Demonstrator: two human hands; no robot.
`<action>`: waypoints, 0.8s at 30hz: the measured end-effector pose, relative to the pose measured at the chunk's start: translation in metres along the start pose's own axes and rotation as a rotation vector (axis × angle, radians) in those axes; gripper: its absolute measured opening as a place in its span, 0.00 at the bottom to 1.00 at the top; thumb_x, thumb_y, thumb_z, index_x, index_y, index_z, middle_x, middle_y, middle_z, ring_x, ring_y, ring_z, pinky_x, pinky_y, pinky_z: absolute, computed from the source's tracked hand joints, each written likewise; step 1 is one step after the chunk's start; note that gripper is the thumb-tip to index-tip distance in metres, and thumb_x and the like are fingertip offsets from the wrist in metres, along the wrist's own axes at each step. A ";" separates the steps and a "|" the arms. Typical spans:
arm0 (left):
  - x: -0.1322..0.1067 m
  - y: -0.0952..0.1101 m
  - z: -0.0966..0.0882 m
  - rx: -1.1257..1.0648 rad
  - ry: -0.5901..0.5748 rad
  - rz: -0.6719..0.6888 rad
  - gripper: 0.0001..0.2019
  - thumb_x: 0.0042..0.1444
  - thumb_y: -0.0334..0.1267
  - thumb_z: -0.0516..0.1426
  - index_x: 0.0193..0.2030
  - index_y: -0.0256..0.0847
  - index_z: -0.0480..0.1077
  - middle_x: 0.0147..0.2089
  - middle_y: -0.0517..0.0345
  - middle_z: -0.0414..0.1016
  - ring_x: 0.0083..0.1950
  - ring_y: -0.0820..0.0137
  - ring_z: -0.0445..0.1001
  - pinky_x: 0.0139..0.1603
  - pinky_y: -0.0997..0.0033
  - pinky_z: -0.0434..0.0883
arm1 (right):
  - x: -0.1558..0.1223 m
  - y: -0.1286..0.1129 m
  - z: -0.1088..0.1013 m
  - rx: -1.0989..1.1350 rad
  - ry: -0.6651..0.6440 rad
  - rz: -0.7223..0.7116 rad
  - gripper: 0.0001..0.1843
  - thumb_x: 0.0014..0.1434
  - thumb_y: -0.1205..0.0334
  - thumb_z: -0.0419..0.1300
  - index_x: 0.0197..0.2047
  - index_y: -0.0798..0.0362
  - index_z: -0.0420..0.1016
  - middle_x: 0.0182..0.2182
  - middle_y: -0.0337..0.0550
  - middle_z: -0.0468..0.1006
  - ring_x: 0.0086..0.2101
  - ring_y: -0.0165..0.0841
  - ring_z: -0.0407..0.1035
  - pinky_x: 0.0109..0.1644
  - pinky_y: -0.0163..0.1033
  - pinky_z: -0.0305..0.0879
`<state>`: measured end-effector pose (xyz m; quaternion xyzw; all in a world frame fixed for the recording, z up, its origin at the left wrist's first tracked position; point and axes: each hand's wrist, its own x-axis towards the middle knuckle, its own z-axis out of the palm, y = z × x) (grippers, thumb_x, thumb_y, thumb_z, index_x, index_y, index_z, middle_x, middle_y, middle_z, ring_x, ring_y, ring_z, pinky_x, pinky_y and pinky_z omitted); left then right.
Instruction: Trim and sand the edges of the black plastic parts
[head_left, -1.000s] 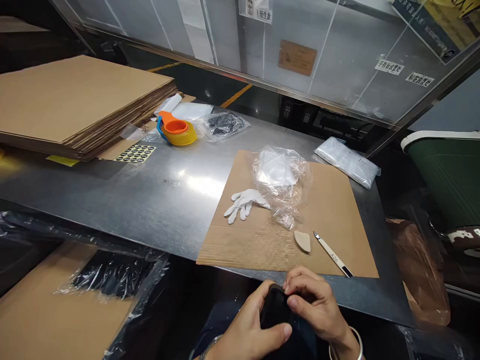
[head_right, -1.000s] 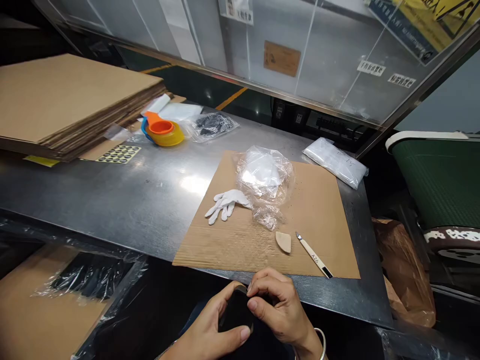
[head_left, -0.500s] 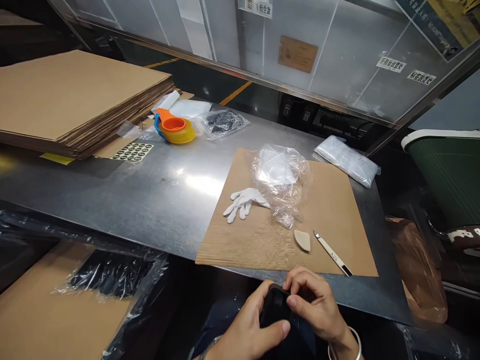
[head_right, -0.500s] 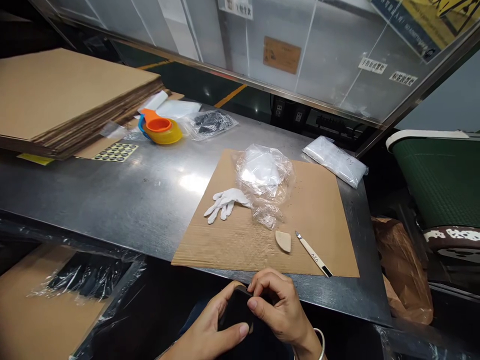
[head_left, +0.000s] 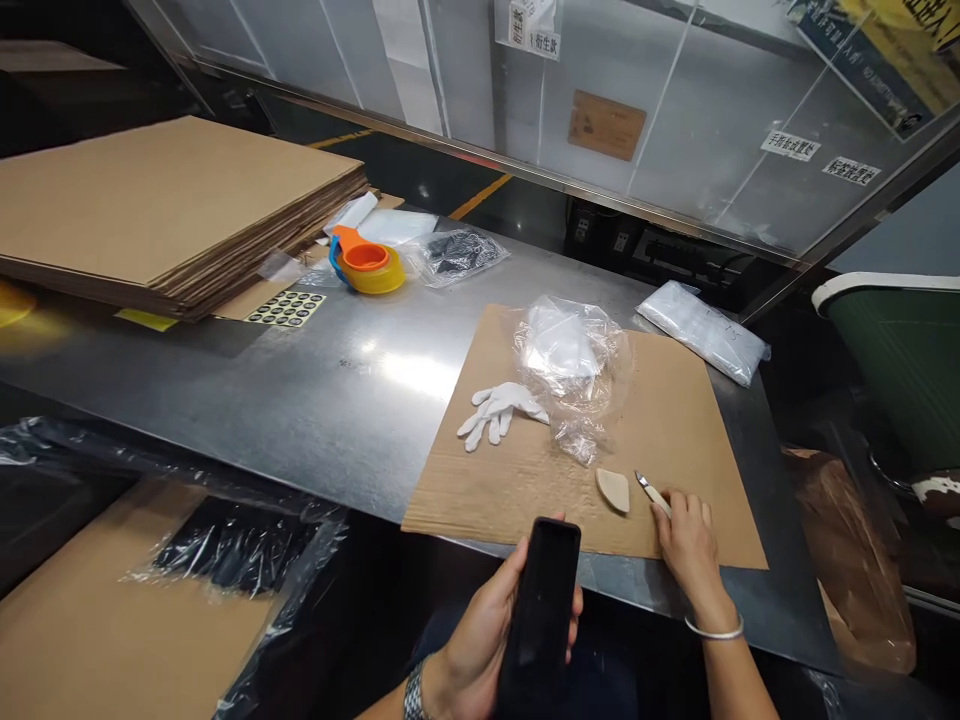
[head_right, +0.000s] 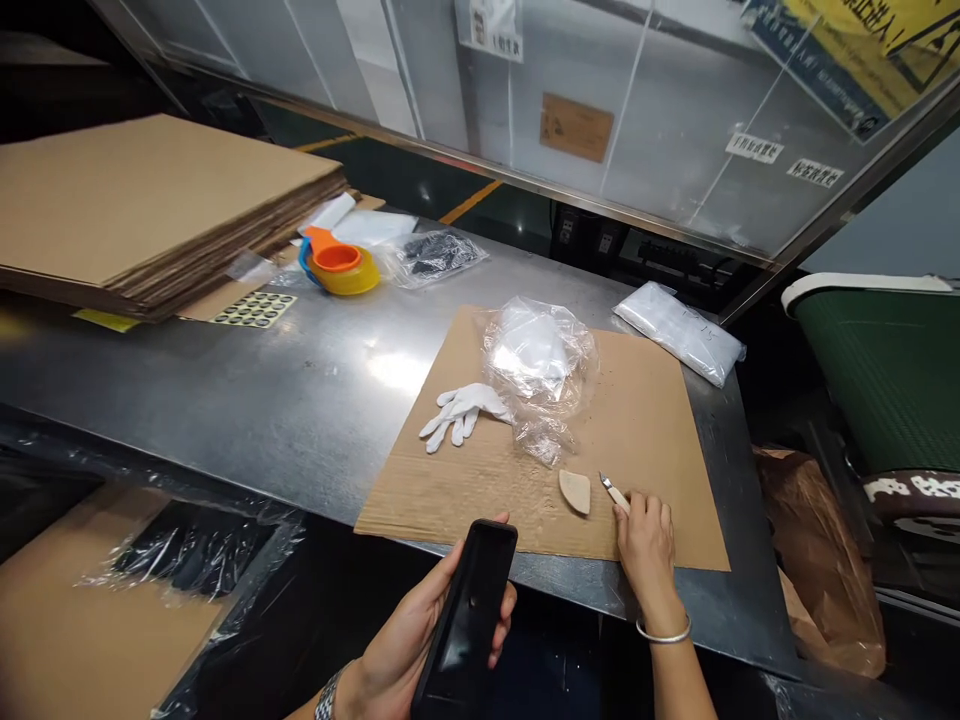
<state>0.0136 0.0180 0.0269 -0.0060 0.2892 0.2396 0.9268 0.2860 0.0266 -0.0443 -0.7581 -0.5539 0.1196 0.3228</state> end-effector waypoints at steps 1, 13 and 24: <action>0.001 0.001 -0.002 -0.016 0.005 0.000 0.25 0.57 0.56 0.48 0.44 0.35 0.72 0.30 0.53 0.72 0.27 0.71 0.72 0.29 0.72 0.68 | 0.000 0.004 0.000 -0.017 -0.005 0.000 0.21 0.54 0.40 0.53 0.29 0.51 0.67 0.28 0.47 0.65 0.34 0.43 0.60 0.41 0.50 0.58; 0.004 0.034 0.006 -0.027 -0.013 0.354 0.26 0.61 0.50 0.45 0.65 0.49 0.48 0.32 0.54 0.73 0.30 0.69 0.73 0.35 0.70 0.68 | -0.050 -0.092 -0.015 0.451 -0.377 0.144 0.17 0.64 0.50 0.44 0.49 0.51 0.61 0.23 0.35 0.65 0.19 0.26 0.62 0.20 0.30 0.61; -0.003 0.029 0.005 -0.002 -0.040 0.260 0.25 0.61 0.52 0.44 0.64 0.50 0.51 0.29 0.55 0.72 0.27 0.71 0.71 0.31 0.73 0.67 | -0.052 -0.125 -0.016 0.604 -0.343 -0.071 0.10 0.62 0.56 0.52 0.43 0.50 0.68 0.25 0.37 0.68 0.25 0.27 0.65 0.29 0.31 0.64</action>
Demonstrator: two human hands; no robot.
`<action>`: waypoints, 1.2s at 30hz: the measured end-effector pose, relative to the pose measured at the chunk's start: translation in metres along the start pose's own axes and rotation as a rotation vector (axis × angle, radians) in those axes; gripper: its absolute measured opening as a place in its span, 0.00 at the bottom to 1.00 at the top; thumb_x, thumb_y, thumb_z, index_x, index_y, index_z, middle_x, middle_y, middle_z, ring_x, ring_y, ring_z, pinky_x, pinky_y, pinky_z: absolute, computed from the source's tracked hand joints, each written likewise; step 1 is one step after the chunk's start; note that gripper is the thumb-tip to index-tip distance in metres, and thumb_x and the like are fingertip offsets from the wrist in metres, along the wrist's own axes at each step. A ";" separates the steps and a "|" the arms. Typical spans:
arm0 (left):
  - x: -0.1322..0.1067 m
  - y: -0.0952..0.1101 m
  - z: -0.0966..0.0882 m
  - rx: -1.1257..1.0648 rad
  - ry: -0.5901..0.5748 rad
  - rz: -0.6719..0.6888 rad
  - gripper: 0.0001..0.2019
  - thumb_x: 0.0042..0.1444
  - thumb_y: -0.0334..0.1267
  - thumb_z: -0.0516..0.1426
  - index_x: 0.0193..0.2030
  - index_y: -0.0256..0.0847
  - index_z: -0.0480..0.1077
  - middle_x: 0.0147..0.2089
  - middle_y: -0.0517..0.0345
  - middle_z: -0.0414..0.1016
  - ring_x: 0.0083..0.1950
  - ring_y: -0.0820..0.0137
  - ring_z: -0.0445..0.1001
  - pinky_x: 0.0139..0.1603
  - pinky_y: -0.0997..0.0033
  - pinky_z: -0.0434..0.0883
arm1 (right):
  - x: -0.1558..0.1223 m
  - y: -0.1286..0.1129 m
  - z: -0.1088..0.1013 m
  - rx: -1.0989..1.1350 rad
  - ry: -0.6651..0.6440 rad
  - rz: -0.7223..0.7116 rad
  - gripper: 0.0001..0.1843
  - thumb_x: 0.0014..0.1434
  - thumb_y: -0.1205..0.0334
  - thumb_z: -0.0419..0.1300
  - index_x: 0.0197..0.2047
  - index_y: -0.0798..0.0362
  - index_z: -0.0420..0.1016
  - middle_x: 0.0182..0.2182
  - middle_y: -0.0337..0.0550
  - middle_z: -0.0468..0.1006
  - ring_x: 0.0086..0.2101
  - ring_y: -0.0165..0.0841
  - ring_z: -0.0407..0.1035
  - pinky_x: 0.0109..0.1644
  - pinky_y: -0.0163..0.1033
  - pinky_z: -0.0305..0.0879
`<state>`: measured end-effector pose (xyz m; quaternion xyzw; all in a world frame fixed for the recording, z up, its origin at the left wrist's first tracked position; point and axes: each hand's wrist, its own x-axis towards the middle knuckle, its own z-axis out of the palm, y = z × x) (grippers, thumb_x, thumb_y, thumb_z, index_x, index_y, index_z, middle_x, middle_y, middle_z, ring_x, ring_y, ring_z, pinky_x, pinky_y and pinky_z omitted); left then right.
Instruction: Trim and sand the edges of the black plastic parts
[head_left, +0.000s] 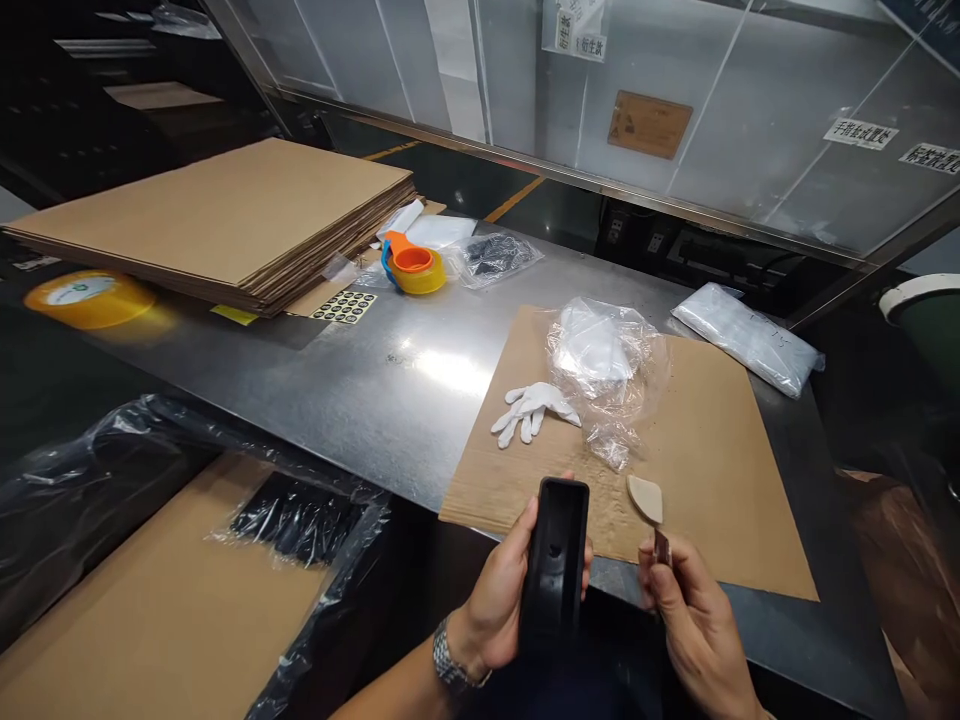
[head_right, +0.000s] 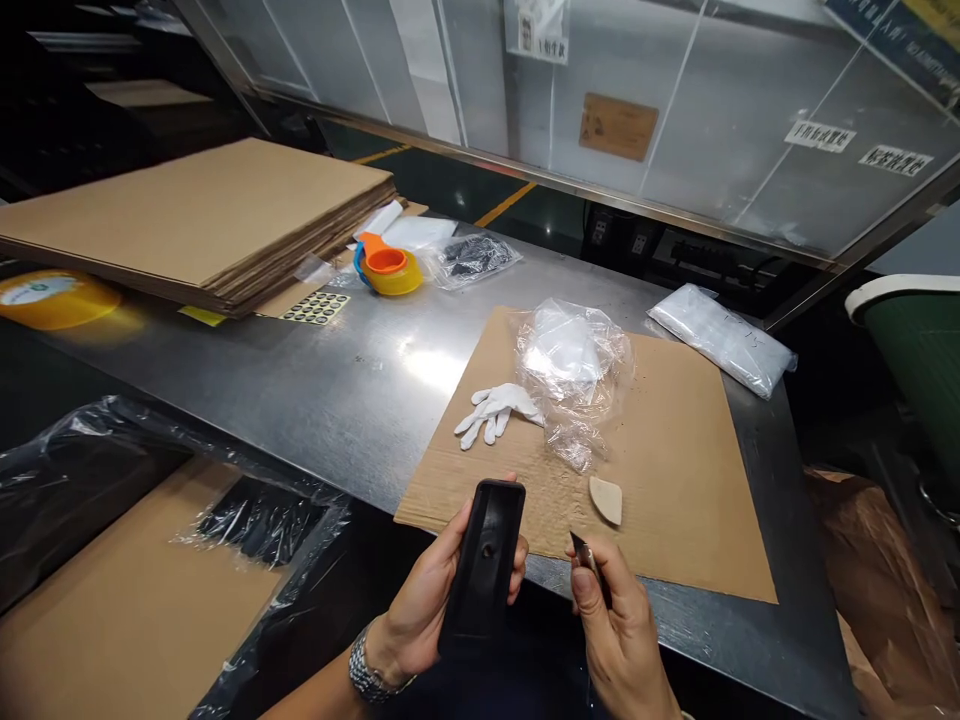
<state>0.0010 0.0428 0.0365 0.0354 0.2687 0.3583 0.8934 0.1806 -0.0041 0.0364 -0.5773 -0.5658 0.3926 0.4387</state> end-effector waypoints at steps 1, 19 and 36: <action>-0.002 -0.001 0.001 0.015 0.002 -0.043 0.25 0.61 0.53 0.43 0.63 0.49 0.53 0.28 0.55 0.72 0.26 0.72 0.71 0.30 0.73 0.67 | 0.005 -0.003 0.000 0.005 0.034 -0.036 0.09 0.60 0.56 0.56 0.42 0.50 0.69 0.25 0.36 0.68 0.25 0.27 0.65 0.28 0.30 0.64; -0.022 -0.015 0.019 0.273 0.132 -0.346 0.34 0.59 0.57 0.39 0.21 0.30 0.71 0.19 0.52 0.68 0.16 0.76 0.66 0.18 0.79 0.62 | 0.039 -0.021 -0.008 0.018 -0.328 -0.235 0.04 0.56 0.66 0.59 0.36 0.54 0.74 0.23 0.37 0.70 0.24 0.26 0.61 0.27 0.32 0.57; -0.021 -0.018 0.015 0.271 0.138 -0.333 0.35 0.58 0.59 0.38 0.21 0.30 0.70 0.19 0.53 0.67 0.16 0.75 0.66 0.18 0.78 0.63 | 0.031 -0.008 -0.005 0.061 -0.307 -0.153 0.05 0.57 0.64 0.58 0.37 0.52 0.75 0.26 0.39 0.71 0.26 0.28 0.64 0.30 0.33 0.60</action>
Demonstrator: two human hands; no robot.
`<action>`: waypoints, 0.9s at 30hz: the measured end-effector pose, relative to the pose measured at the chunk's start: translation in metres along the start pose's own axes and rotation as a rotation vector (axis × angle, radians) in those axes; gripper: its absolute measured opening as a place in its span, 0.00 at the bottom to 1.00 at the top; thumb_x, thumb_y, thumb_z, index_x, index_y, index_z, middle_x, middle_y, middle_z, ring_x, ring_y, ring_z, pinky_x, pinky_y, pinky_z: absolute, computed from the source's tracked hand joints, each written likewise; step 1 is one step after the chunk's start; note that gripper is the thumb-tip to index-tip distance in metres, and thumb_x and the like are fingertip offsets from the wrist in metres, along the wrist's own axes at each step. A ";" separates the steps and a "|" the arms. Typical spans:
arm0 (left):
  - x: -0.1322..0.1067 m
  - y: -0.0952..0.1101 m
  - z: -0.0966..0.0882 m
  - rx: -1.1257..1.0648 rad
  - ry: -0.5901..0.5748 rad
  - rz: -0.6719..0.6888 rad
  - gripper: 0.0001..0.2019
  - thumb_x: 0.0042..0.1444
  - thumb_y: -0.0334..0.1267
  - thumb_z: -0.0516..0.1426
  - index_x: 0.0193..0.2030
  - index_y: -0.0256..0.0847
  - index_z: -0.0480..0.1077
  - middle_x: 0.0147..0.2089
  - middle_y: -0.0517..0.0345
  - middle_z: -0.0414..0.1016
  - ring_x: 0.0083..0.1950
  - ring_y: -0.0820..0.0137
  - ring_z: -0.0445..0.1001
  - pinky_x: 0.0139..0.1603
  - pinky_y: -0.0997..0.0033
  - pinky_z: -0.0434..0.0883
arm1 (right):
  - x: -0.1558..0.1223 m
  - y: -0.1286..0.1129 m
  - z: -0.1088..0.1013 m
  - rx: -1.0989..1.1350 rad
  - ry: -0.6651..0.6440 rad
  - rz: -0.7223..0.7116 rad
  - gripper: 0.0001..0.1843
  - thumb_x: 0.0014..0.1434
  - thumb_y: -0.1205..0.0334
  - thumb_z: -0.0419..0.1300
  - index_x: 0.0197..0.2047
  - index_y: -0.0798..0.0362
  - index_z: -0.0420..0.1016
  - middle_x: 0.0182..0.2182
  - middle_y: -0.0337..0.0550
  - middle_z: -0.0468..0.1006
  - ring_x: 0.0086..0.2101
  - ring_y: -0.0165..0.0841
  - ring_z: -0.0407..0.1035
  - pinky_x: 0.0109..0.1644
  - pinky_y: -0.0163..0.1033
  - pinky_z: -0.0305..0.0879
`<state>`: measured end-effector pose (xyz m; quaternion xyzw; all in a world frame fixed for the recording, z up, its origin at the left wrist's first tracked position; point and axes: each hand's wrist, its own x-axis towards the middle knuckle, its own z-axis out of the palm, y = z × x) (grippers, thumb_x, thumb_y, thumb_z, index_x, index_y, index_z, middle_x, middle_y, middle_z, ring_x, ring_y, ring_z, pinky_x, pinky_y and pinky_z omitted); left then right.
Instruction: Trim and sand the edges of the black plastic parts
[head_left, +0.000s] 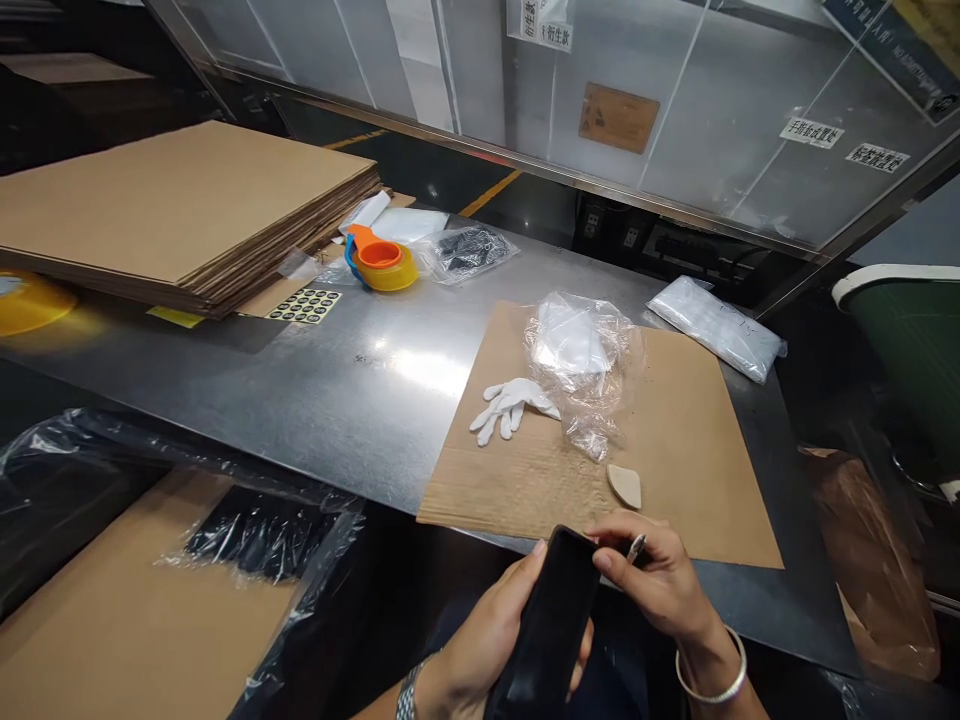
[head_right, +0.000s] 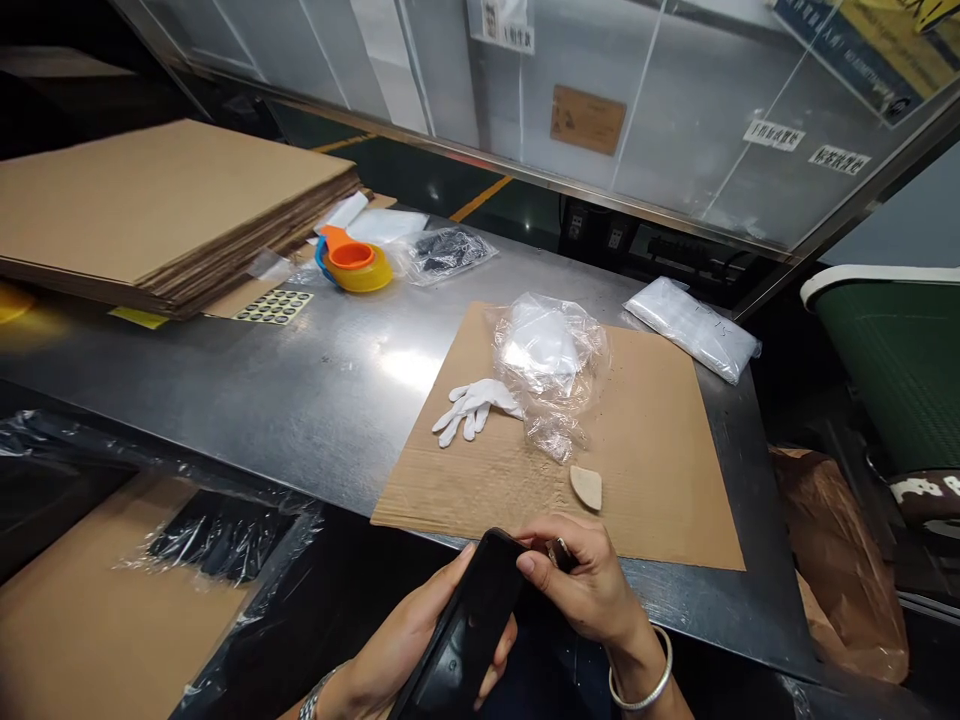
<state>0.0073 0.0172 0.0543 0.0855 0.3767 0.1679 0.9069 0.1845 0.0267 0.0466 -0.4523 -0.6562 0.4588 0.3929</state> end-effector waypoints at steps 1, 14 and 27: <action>0.000 0.000 0.000 0.003 -0.003 0.005 0.35 0.57 0.60 0.39 0.21 0.30 0.70 0.18 0.53 0.67 0.16 0.75 0.66 0.17 0.79 0.62 | 0.000 0.000 0.000 -0.005 -0.002 -0.002 0.07 0.57 0.64 0.58 0.40 0.52 0.75 0.26 0.40 0.72 0.27 0.29 0.65 0.31 0.34 0.60; 0.016 0.026 -0.019 -0.322 0.042 0.281 0.28 0.58 0.55 0.45 0.29 0.30 0.72 0.26 0.52 0.72 0.24 0.74 0.70 0.28 0.75 0.69 | -0.017 0.005 0.011 0.201 0.105 0.362 0.16 0.62 0.47 0.49 0.45 0.50 0.61 0.26 0.34 0.64 0.22 0.24 0.59 0.26 0.31 0.57; 0.019 0.040 -0.009 -0.377 0.354 0.624 0.26 0.57 0.56 0.46 0.33 0.32 0.71 0.25 0.53 0.74 0.22 0.73 0.70 0.21 0.77 0.67 | -0.021 -0.023 0.050 0.078 -0.359 0.560 0.24 0.64 0.43 0.39 0.34 0.54 0.63 0.10 0.29 0.59 0.12 0.23 0.56 0.18 0.27 0.50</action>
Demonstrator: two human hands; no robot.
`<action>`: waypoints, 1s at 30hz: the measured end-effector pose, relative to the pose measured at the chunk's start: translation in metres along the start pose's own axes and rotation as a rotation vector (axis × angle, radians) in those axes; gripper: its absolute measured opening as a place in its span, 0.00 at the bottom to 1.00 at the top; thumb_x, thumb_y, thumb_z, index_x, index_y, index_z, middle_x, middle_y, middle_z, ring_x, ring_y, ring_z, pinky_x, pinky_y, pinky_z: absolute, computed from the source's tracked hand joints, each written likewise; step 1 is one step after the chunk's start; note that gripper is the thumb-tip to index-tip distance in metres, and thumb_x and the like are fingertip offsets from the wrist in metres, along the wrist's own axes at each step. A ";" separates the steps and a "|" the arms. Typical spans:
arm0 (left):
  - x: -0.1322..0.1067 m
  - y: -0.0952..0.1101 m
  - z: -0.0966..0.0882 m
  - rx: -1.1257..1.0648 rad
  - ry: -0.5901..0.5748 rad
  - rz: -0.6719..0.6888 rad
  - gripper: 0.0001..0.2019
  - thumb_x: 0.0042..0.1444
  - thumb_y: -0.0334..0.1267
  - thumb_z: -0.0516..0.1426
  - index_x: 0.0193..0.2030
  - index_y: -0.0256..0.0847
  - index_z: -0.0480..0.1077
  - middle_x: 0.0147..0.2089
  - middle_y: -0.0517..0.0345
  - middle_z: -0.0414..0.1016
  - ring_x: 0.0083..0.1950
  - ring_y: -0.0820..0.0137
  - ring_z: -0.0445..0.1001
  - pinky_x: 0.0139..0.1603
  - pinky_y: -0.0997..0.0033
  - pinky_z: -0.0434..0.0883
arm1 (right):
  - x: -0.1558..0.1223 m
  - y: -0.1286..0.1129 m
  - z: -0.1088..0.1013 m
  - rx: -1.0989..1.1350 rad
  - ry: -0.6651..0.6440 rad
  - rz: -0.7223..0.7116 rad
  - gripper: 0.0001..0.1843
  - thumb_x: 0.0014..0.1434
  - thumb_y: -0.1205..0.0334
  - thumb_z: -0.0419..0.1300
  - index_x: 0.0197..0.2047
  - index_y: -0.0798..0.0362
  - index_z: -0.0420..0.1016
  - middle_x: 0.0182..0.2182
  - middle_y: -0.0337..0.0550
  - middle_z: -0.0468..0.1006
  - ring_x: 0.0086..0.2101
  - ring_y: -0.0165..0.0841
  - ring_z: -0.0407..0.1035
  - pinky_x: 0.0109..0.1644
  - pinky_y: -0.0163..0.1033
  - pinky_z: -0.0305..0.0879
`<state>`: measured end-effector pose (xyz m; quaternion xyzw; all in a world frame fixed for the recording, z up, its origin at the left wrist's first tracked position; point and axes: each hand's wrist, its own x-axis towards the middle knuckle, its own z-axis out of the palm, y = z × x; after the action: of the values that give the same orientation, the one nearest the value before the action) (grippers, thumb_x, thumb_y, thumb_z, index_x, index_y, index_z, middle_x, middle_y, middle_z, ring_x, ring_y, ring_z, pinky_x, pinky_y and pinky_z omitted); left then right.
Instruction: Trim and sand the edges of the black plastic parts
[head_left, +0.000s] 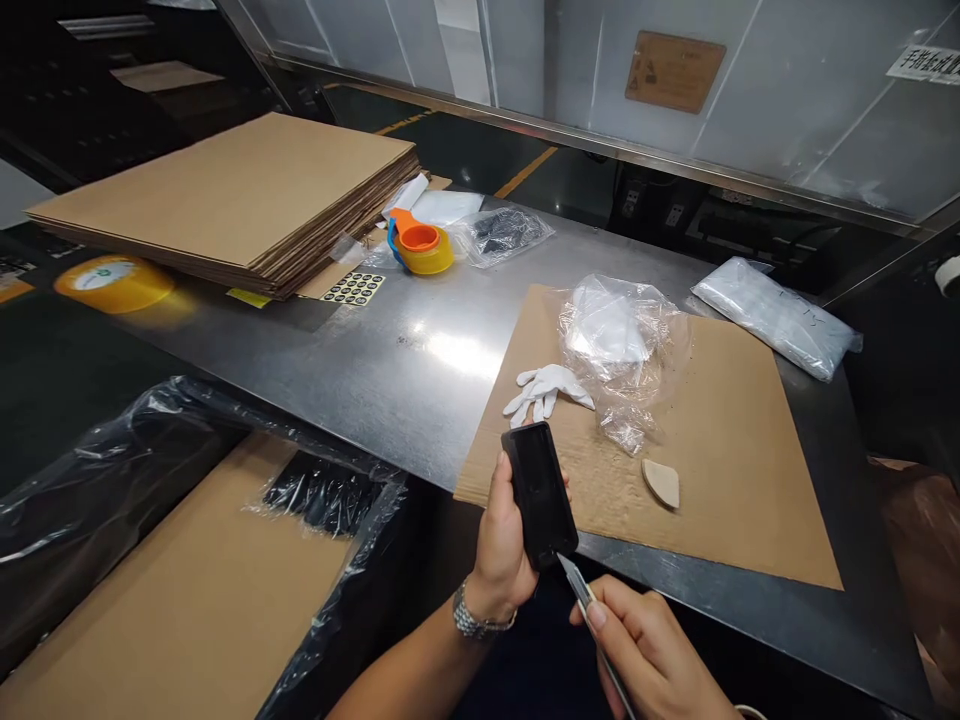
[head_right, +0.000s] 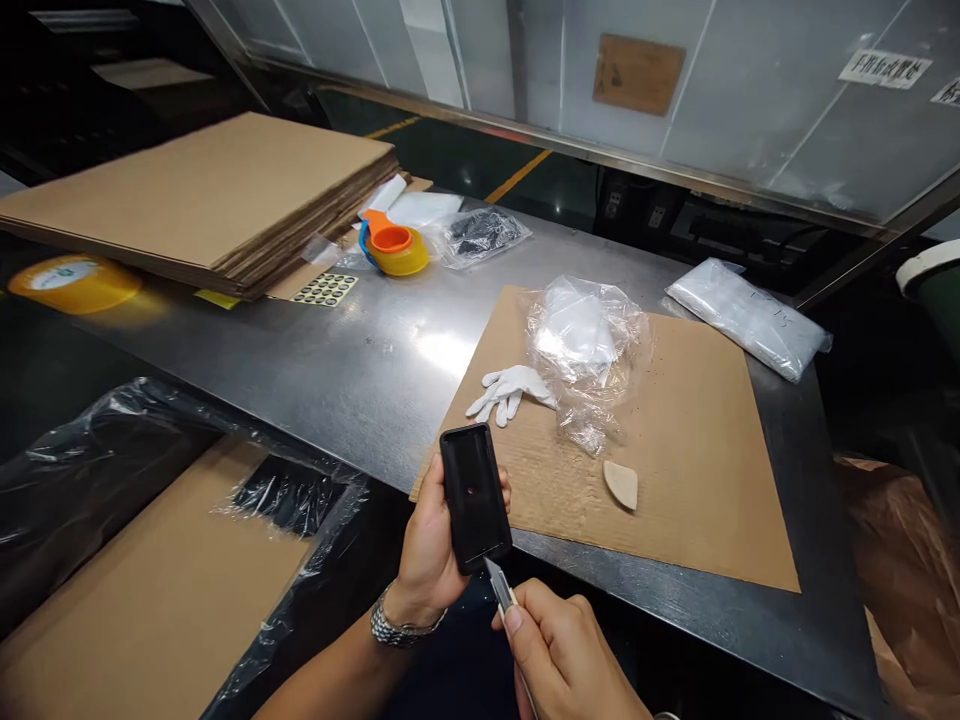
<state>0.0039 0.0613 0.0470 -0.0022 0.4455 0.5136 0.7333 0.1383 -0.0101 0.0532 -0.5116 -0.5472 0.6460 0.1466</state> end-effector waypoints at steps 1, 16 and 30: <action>0.000 0.000 0.000 0.001 0.009 0.017 0.26 0.57 0.56 0.47 0.34 0.32 0.72 0.25 0.53 0.74 0.23 0.73 0.70 0.21 0.76 0.68 | 0.001 0.000 0.001 0.010 -0.001 0.010 0.25 0.64 0.43 0.39 0.34 0.54 0.64 0.10 0.29 0.57 0.12 0.23 0.55 0.17 0.27 0.49; -0.001 -0.004 -0.002 0.017 0.019 0.173 0.24 0.55 0.55 0.50 0.41 0.35 0.71 0.28 0.54 0.75 0.26 0.73 0.71 0.27 0.75 0.68 | 0.004 -0.006 0.006 0.025 -0.022 0.051 0.27 0.62 0.40 0.39 0.31 0.54 0.64 0.09 0.28 0.56 0.11 0.22 0.53 0.16 0.26 0.49; 0.001 -0.008 -0.006 0.058 0.064 0.310 0.31 0.52 0.57 0.52 0.58 0.39 0.62 0.30 0.56 0.75 0.27 0.70 0.72 0.28 0.72 0.69 | 0.006 -0.007 0.009 0.012 -0.012 0.062 0.26 0.62 0.41 0.39 0.31 0.54 0.63 0.08 0.28 0.56 0.10 0.22 0.53 0.16 0.26 0.49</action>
<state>0.0058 0.0554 0.0391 0.0715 0.4784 0.6071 0.6304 0.1257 -0.0082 0.0550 -0.5234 -0.5280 0.6568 0.1262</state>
